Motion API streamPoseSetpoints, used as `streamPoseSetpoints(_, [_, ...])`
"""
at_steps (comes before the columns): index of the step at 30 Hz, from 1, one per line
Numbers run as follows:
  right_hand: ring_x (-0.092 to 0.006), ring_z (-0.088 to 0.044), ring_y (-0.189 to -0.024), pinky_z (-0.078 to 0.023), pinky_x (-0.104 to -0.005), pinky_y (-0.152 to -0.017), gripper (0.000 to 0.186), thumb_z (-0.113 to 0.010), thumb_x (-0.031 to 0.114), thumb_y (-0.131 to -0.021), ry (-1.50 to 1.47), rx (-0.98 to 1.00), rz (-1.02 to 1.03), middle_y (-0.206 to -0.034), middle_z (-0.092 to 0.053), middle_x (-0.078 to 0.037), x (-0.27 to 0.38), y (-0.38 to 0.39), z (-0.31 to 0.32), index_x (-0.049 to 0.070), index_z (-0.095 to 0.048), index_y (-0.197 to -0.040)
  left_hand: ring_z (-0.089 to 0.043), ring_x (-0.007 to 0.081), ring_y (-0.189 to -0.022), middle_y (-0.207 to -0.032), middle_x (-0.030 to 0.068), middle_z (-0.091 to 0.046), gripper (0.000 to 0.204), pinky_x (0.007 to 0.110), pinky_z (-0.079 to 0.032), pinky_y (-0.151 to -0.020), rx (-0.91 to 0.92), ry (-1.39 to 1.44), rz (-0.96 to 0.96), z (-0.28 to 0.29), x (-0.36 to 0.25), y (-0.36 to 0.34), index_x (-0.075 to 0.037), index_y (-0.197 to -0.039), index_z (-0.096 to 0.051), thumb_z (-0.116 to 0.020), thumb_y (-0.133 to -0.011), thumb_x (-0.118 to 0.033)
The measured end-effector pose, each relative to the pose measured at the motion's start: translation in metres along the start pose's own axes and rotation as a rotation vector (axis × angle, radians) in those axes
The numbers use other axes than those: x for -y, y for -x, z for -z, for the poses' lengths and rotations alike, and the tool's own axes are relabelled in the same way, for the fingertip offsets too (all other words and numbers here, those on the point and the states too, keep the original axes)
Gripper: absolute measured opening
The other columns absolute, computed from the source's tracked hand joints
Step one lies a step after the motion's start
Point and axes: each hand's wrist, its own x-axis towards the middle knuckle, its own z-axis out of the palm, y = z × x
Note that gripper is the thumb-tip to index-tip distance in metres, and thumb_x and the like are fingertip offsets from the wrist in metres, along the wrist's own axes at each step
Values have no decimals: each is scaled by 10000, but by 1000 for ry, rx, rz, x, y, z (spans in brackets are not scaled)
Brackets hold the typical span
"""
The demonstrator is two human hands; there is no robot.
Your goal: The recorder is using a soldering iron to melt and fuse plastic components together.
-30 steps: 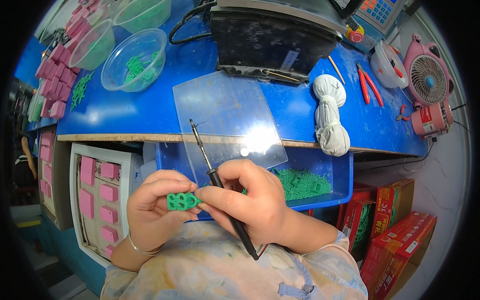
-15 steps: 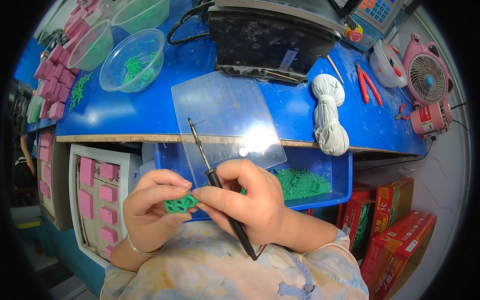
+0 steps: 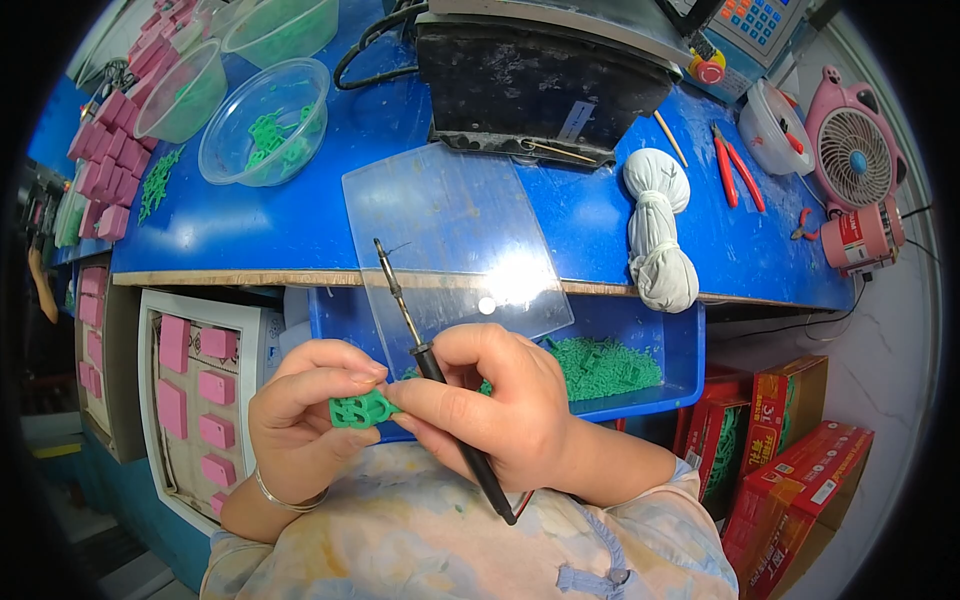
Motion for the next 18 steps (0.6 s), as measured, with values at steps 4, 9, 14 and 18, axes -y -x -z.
streamPoseSetpoints(4, [-134, -473, -536, -373, -238, -436, 266, -732, 90, -582, 3, -8, -1, -774, -489, -47, 0, 1, 0, 107, -663, -839, -536, 184, -936, -1045, 127, -530, 359, 268, -448, -791, -1, 3, -4, 0, 1, 1, -6, -1038, -581, -683, -695, 19])
streamPoseSetpoints(9, [-132, -472, -534, -369, -236, -434, 266, -733, 93, -582, 13, -9, 1, -773, -488, -47, 0, 1, 0, 109, -663, -838, -528, 185, -963, -1075, 132, -503, 368, 273, -451, -818, 39, 7, -25, 2, 2, 0, 5, -1056, -566, -671, -704, 36])
streamPoseSetpoints(14, [-132, -473, -530, -370, -238, -433, 268, -732, 87, -578, 29, -18, 8, -776, -486, -48, 0, 3, -1, 103, -659, -835, -537, 179, -945, -1092, 144, -461, 370, 270, -472, -815, 24, 111, 16, -2, 3, 1, 24, -1066, -534, -662, -719, 34])
streamPoseSetpoints(18, [-134, -475, -530, -371, -240, -432, 277, -732, 80, -574, 33, -15, 26, -778, -486, -52, -1, 2, -2, 97, -657, -840, -552, 165, -900, -1073, 150, -451, 345, 258, -496, -772, 36, 58, -44, -2, 4, -1, 31, -1050, -520, -656, -734, 15])
